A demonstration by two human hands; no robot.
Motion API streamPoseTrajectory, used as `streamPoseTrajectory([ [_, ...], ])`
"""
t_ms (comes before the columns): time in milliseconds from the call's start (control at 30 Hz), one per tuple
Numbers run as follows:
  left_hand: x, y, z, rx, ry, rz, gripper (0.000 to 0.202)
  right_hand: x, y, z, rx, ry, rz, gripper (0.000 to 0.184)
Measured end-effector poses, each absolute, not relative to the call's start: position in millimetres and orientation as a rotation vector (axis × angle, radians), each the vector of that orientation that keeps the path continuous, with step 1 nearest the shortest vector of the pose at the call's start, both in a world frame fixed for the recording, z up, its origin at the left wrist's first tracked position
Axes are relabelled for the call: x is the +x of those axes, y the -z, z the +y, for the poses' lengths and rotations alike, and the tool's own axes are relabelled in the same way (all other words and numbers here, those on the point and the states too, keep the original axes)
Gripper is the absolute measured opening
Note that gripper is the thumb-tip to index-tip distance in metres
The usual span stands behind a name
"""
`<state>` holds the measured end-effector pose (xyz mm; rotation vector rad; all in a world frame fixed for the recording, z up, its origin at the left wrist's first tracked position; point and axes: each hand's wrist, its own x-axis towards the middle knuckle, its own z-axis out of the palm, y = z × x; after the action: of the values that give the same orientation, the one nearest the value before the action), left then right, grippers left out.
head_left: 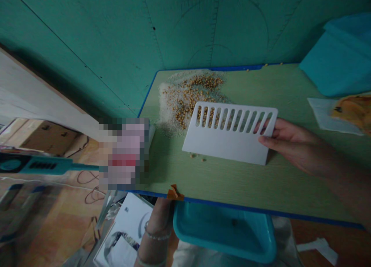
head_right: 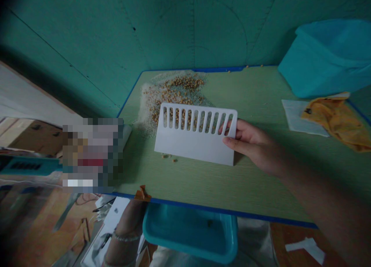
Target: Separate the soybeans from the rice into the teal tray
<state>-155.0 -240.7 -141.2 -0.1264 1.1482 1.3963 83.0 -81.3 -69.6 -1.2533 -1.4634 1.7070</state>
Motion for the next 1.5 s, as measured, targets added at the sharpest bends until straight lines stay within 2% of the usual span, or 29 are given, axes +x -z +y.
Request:
streamPoseTrajectory([
  [500, -154, 137, -239, -0.137, -1.386, 1.171, 0.029, 84, 72, -80, -1.265, -1.717, -1.476, 0.019],
  [867, -157, 147, -243, -0.058, -1.404, 1.153, 0.027, 84, 71, -81, -1.231, -1.772, -1.541, 0.026],
  [1167, -160, 159, -249, -0.08, -1.441, 1.114, 0.028, 85, 70, -83, -1.244, -1.917, -1.531, 0.026],
  [1267, -159, 155, -247, -0.075, -1.459, 1.102, 0.035, 86, 68, -85, -1.258, -1.945, -1.551, 0.026],
  [1500, -158, 147, -245, -0.086, -1.38, 1.089, 0.034, 90, 63, -86, -1.18, -2.121, -1.695, 0.016],
])
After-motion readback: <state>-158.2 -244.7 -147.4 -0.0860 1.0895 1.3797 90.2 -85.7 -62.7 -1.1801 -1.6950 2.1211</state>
